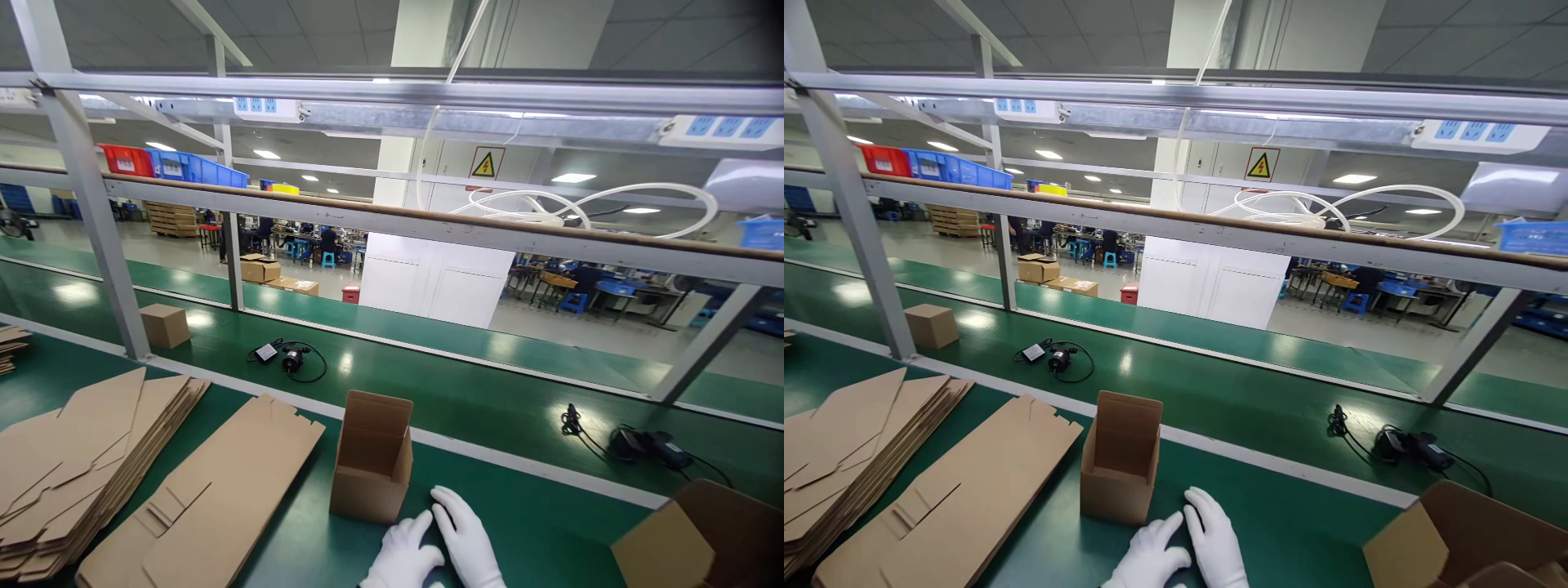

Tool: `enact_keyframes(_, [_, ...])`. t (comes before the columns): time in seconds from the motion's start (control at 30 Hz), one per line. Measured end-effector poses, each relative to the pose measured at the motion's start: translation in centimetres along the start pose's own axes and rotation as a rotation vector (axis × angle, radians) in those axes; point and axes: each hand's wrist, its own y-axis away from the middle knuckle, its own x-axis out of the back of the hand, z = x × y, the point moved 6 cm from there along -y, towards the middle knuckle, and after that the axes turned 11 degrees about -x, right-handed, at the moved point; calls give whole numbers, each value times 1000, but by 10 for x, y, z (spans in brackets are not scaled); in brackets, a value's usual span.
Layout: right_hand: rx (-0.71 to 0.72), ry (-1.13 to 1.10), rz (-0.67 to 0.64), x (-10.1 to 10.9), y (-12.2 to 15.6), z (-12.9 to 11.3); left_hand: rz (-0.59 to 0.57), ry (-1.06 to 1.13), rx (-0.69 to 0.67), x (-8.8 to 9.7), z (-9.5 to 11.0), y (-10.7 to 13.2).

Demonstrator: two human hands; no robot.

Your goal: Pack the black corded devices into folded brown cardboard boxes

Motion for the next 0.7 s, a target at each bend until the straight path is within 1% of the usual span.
enact_keyframes(0.1, [1, 4, -2, 0, 0, -1, 12, -1, -7, -2, 0, 0])
enact_keyframes(0.27, [-6, 10, -11, 0, 0, 0, -8, 6, -10, -5, 0, 1])
enact_keyframes(0.4, [6, -8, -8, -2, -1, 3, 0, 10, -15, -2, 1, 1])
enact_keyframes(0.47, [2, -23, -7, -2, -2, 3, 8, 14, -18, 3, 3, 2])
enact_keyframes(0.57, [-26, -66, 6, 1, -1, -3, 29, 36, -30, 13, 12, 9])
enact_keyframes(0.63, [-54, -134, 15, 7, 4, -12, 74, 47, -7, 25, 21, 17])
enact_keyframes(0.7, [-108, -247, 32, 14, 7, -19, 119, 63, 31, 38, 28, 24])
